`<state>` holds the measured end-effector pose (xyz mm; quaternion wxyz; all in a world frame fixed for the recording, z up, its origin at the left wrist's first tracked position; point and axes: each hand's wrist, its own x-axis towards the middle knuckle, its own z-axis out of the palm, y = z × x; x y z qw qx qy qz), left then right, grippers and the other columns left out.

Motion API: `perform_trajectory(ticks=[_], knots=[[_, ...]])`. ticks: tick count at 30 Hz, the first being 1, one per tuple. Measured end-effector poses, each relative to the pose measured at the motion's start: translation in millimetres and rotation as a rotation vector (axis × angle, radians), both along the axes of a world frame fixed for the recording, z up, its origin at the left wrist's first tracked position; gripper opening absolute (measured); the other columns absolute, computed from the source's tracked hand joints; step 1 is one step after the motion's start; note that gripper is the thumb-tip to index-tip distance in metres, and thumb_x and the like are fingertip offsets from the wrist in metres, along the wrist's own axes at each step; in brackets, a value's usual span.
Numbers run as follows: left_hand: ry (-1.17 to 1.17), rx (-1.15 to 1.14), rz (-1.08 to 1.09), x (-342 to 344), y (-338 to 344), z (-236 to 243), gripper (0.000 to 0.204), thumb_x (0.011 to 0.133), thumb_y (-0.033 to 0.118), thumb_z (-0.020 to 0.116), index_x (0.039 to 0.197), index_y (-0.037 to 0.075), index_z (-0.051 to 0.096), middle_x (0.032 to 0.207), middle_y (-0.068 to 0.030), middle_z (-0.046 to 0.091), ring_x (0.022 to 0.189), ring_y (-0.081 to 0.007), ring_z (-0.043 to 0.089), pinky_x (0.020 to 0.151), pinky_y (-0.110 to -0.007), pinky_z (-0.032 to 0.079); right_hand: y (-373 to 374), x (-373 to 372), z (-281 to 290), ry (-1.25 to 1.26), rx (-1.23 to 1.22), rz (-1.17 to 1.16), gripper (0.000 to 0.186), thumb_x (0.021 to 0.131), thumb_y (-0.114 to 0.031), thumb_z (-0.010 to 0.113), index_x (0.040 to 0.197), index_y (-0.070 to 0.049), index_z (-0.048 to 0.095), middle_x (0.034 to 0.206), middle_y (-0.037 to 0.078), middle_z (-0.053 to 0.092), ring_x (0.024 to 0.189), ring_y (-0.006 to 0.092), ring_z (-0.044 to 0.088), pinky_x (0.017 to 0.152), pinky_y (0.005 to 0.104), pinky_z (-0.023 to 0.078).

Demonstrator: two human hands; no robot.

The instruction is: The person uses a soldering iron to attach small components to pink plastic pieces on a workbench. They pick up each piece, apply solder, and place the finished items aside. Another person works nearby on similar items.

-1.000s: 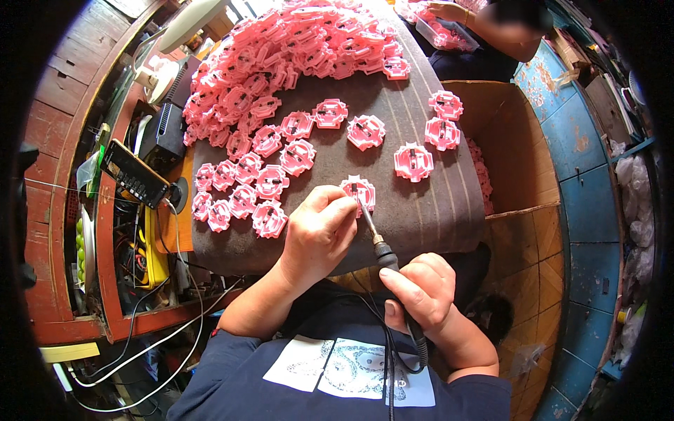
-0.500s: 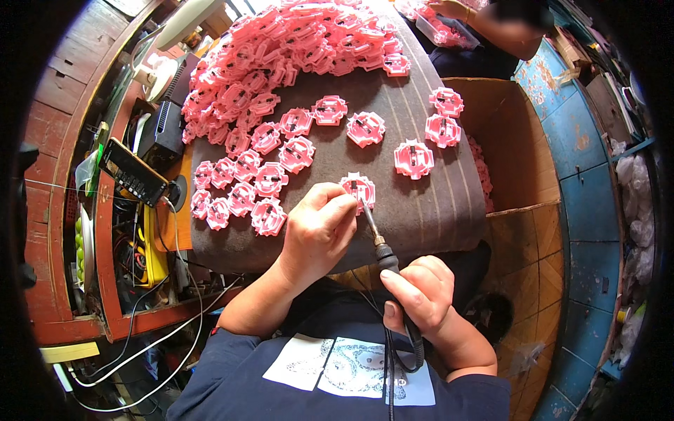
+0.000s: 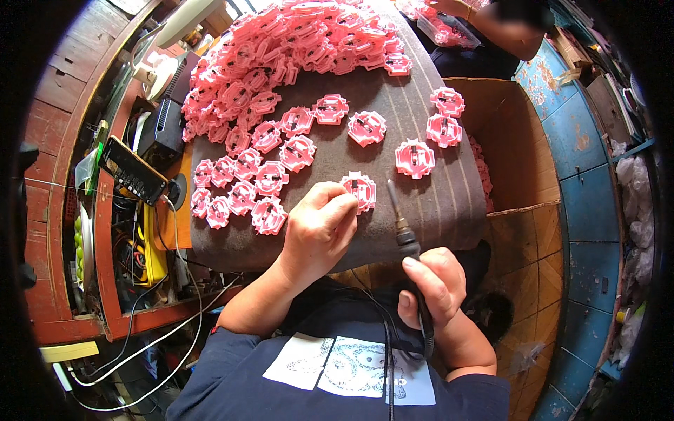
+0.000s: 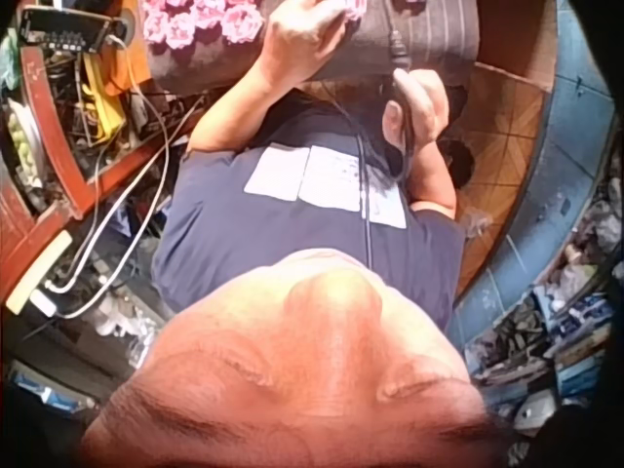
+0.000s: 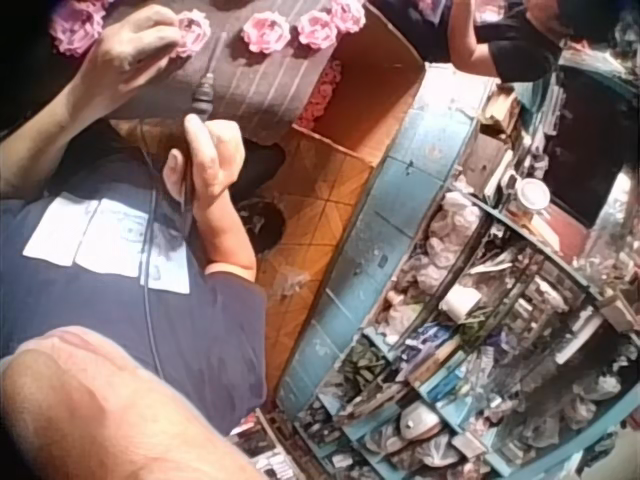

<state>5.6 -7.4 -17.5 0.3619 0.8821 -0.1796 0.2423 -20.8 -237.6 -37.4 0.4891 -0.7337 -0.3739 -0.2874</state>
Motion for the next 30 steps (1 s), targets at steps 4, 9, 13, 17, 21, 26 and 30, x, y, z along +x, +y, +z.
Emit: perform_trajectory(ticks=[4, 9, 13, 17, 21, 26, 30], knots=[[0.003, -0.005, -0.002, 0.6, -0.8, -1.5, 0.02, 0.083, -0.006, 0.076, 0.102, 0.001, 0.072, 0.1, -0.0169, 0.068, 0.086, -0.0347, 0.071, 0.075, -0.041, 0.059, 5.1, 5.1, 1.6, 0.014, -0.014, -0.101, 0.038, 0.092, 0.005, 0.071, 0.129, 0.0, 0.067, 0.1, 0.016, 0.064, 0.077, 0.0272, 0.061, 0.067, 0.0372, 0.051], [-0.008, -0.003, -0.006, 0.4, -0.7, -2.2, 0.02, 0.083, -0.006, 0.077, 0.102, 0.001, 0.072, 0.1, -0.0165, 0.069, 0.087, -0.0348, 0.071, 0.076, -0.041, 0.059, 9.4, 46.7, 9.5, 0.026, 0.019, -0.038, 0.038, 0.093, 0.008, 0.07, 0.131, 0.002, 0.068, 0.083, 0.014, 0.07, 0.07, 0.0257, 0.067, 0.065, 0.0366, 0.054], [-0.006, -0.008, -0.006, 0.7, -0.3, -2.4, 0.022, 0.083, -0.005, 0.077, 0.103, 0.001, 0.072, 0.1, -0.0167, 0.069, 0.088, -0.0352, 0.071, 0.076, -0.042, 0.059, 26.3, 105.4, 30.7, -0.061, -0.19, -0.053, 0.045, 0.082, 0.007, 0.072, 0.125, 0.001, 0.065, 0.086, 0.016, 0.069, 0.073, 0.0348, 0.065, 0.065, 0.0422, 0.05], [0.004, -0.02, -0.01, 0.1, -0.5, -0.7, 0.024, 0.082, -0.006, 0.077, 0.105, 0.001, 0.072, 0.101, -0.0167, 0.068, 0.087, -0.0358, 0.071, 0.075, -0.042, 0.059, 53.3, 129.9, 37.0, 0.016, -0.339, -0.203, 0.046, 0.082, 0.008, 0.067, 0.125, -0.004, 0.057, 0.09, 0.018, 0.067, 0.087, 0.042, 0.063, 0.083, 0.051, 0.048], [0.016, 0.003, 0.002, -0.9, -0.4, -6.4, 0.023, 0.084, 0.002, 0.076, 0.106, 0.003, 0.071, 0.103, -0.013, 0.068, 0.092, -0.0339, 0.069, 0.08, -0.043, 0.057, 63.3, 143.0, 33.3, 0.033, -0.488, -0.265, 0.047, 0.08, 0.013, 0.06, 0.124, -0.003, 0.058, 0.093, 0.02, 0.069, 0.09, 0.0432, 0.064, 0.082, 0.052, 0.049], [0.02, 0.015, -0.003, -1.4, -0.3, -3.3, 0.025, 0.084, 0.003, 0.076, 0.108, 0.003, 0.071, 0.104, -0.0131, 0.067, 0.094, -0.0341, 0.069, 0.082, -0.043, 0.057, 66.8, 148.9, 28.0, 0.064, -0.451, -0.274, 0.051, 0.077, 0.016, 0.054, 0.125, -0.002, 0.06, 0.094, 0.021, 0.07, 0.091, 0.0444, 0.063, 0.081, 0.052, 0.049], [0.022, 0.029, -0.004, -2.6, 1.1, -4.8, 0.028, 0.084, 0.003, 0.077, 0.111, 0.003, 0.071, 0.106, -0.0134, 0.067, 0.096, -0.0341, 0.069, 0.083, -0.043, 0.057, 65.7, 148.5, 29.4, 0.015, -0.383, -0.242, 0.048, 0.079, 0.014, 0.056, 0.123, -0.004, 0.06, 0.089, 0.019, 0.068, 0.09, 0.0427, 0.062, 0.081, 0.053, 0.049]])
